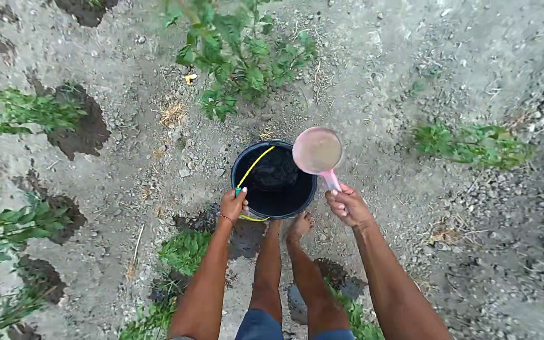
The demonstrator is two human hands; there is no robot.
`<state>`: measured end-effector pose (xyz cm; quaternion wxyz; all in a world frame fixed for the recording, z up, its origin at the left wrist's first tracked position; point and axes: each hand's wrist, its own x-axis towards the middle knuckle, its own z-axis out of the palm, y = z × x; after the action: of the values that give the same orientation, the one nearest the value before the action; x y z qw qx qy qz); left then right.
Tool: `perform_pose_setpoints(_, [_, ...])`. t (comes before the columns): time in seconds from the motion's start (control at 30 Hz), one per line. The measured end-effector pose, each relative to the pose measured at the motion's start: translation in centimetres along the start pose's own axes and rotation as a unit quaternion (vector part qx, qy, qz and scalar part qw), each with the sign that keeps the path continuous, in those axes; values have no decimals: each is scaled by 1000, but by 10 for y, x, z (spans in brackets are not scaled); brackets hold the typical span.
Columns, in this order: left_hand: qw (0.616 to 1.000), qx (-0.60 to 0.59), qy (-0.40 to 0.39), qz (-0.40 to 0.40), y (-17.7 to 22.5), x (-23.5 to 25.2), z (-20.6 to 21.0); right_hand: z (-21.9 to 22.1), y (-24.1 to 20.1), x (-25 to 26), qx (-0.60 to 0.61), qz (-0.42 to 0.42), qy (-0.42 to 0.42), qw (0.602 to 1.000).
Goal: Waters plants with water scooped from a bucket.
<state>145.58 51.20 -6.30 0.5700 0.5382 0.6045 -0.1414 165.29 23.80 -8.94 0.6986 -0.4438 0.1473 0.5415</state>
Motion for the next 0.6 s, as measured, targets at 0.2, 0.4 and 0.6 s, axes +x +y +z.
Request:
perform_pose_setpoints(0.2, [994,110,23,-3,-28,88,-29,24,-47,94,-110,19,50,992])
perform_pose_setpoints(0.4, [992,-39,-54,-105,-59,138,-33,64,-57,180,-165,36,115,979])
perform_pose_setpoints(0.6, [991,-77,-72,-82,-59,137,-35,95,-52,221,-148,26,148,978])
